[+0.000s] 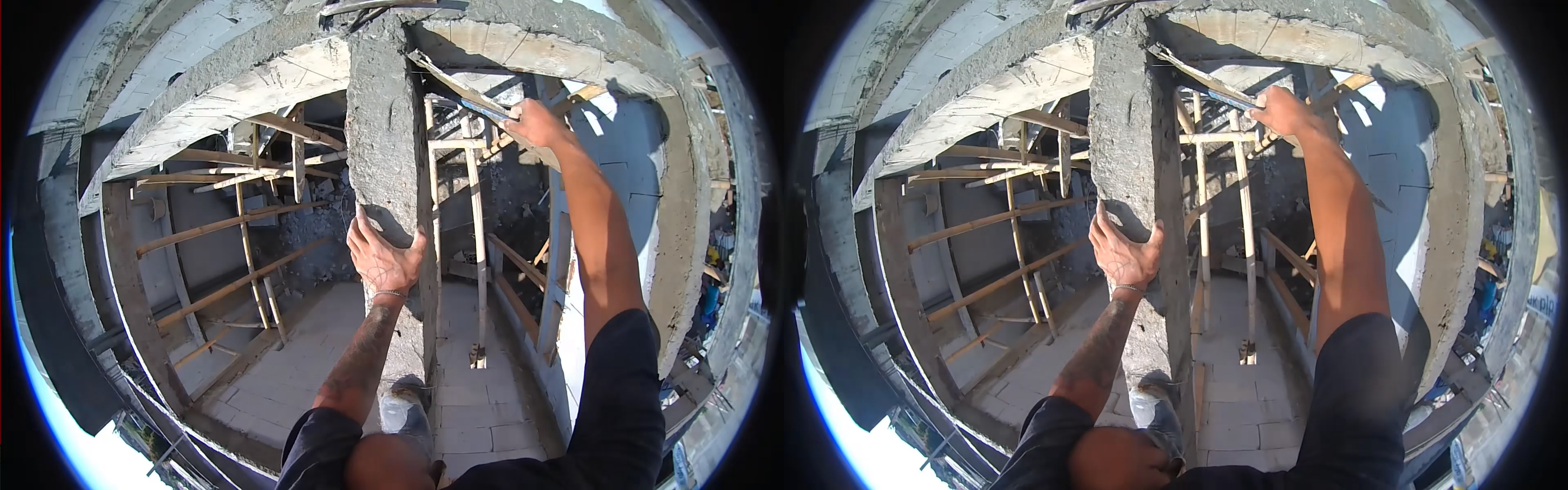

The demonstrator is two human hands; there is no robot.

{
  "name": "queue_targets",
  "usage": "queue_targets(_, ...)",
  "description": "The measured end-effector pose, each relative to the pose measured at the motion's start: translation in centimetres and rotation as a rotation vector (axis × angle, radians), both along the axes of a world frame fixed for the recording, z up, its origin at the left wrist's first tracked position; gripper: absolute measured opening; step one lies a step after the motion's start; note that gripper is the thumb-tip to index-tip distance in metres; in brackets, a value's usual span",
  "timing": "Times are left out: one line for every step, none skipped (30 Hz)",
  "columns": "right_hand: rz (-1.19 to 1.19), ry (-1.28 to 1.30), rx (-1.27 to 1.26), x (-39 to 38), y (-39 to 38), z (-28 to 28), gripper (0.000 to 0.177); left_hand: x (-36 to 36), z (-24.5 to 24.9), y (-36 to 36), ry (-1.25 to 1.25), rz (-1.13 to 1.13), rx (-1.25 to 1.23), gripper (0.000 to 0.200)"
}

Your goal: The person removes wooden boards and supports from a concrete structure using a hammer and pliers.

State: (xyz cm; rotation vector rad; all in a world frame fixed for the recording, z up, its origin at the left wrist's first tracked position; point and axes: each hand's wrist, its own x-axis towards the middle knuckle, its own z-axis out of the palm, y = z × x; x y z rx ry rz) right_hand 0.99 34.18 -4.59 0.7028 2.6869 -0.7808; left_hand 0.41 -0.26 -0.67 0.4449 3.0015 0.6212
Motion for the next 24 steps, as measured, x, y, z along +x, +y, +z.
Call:
queue_targets(-0.004, -0.004, -0.006, 0.3, 0.0, -0.1, 0.034, 0.0, -0.1, -0.2, 0.014, -0.011, -0.004, 0.089)
queue_targets(-0.043, -0.039, -0.051, 0.7, -0.7, 0.1, 0.035, 0.1, 0.3, 0.0, -0.025, 0.017, -0.008, 0.090)
queue_targets(-0.061, -0.061, -0.091, 0.2, -1.4, 0.5, 0.035, 0.0, 0.2, -0.1, -0.040, 0.010, -0.011, 0.094)
queue_targets(-0.120, 0.040, 0.013, 0.8, -2.8, -0.7, 0.039, -0.2, 0.2, -0.2, -0.030, 0.011, -0.005, 0.093)
queue_targets(-0.172, -0.052, 0.070, 1.1, -4.8, -0.9, 0.041, 0.0, 0.2, -0.2, -0.032, -0.001, 0.003, 0.093)
queue_targets(-0.271, -0.091, 0.055, 1.8, -7.5, -0.7, 0.042, 0.0, -0.1, -0.2, -0.033, -0.002, 0.000, 0.092)
queue_targets(-0.374, -0.040, -0.022, 2.6, -10.0, -0.4, 0.042, -0.3, 0.0, -0.1, -0.021, -0.001, 0.008, 0.092)
queue_targets(-0.472, -0.013, -0.162, 3.3, -12.5, -0.6, 0.042, -0.1, 0.2, -0.3, -0.037, 0.006, -0.002, 0.092)
queue_targets(-0.546, 0.194, -0.296, 4.2, -15.2, -2.5, 0.041, 0.0, 0.2, -0.1, -0.050, 0.017, -0.001, 0.092)
queue_targets(-0.686, 0.256, -0.423, 4.5, -18.1, -3.4, 0.039, 0.0, 0.1, -0.2, -0.043, 0.010, 0.024, 0.092)
queue_targets(-0.753, 0.286, -0.460, 4.2, -20.6, -2.6, 0.039, 0.1, 0.1, -0.2, -0.041, 0.005, 0.025, 0.092)
queue_targets(-0.844, 0.370, -0.545, 3.5, -22.6, -2.5, 0.042, 0.1, 0.1, -0.1, -0.043, 0.017, 0.022, 0.093)
queue_targets(-0.938, 0.373, -0.568, 2.6, -24.0, -5.0, 0.044, 0.1, 0.1, -0.1, -0.041, 0.026, 0.013, 0.093)
queue_targets(-0.972, 0.382, -0.523, 1.5, -23.7, -4.2, 0.045, 0.0, 0.0, -0.2, -0.023, 0.008, 0.029, 0.093)
queue_targets(-1.003, 0.385, -0.478, 0.1, -23.0, -3.5, 0.046, 0.0, 0.1, -0.2, -0.031, 0.011, 0.031, 0.093)
queue_targets(-0.972, 0.389, -0.487, -1.3, -20.6, -4.8, 0.045, -0.1, 0.1, -0.4, -0.034, 0.004, 0.030, 0.093)
queue_targets(-0.934, 0.393, -0.489, -3.0, -17.7, -6.1, 0.045, -0.1, 0.0, -0.3, -0.039, 0.003, 0.035, 0.093)
queue_targets(-0.893, 0.313, -0.499, -4.4, -15.6, -1.1, 0.044, -0.1, 0.2, -0.1, -0.016, 0.022, -0.006, 0.088)
queue_targets(-0.764, 0.200, -0.400, -5.7, -13.0, -0.7, 0.042, -0.1, 0.3, -0.1, -0.024, 0.027, 0.006, 0.089)
queue_targets(-0.657, 0.154, -0.394, -5.8, -11.1, 0.6, 0.044, -0.3, 0.3, 0.1, -0.019, 0.020, 0.026, 0.089)
queue_targets(-0.549, 0.071, -0.302, -5.8, -9.9, 2.3, 0.047, 0.0, 0.4, -0.2, -0.026, 0.011, 0.041, 0.090)
queue_targets(-0.488, 0.041, -0.212, -6.6, -9.0, 3.0, 0.048, -0.6, 0.3, 0.2, -0.026, 0.020, 0.069, 0.090)
queue_targets(-0.429, -0.006, -0.135, -6.5, -9.0, 3.1, 0.049, -0.6, 0.3, -0.1, -0.029, -0.003, 0.073, 0.090)
queue_targets(-0.382, -0.001, -0.075, -5.9, -9.7, 2.6, 0.045, -0.2, 0.4, -0.7, -0.037, -0.018, 0.069, 0.091)
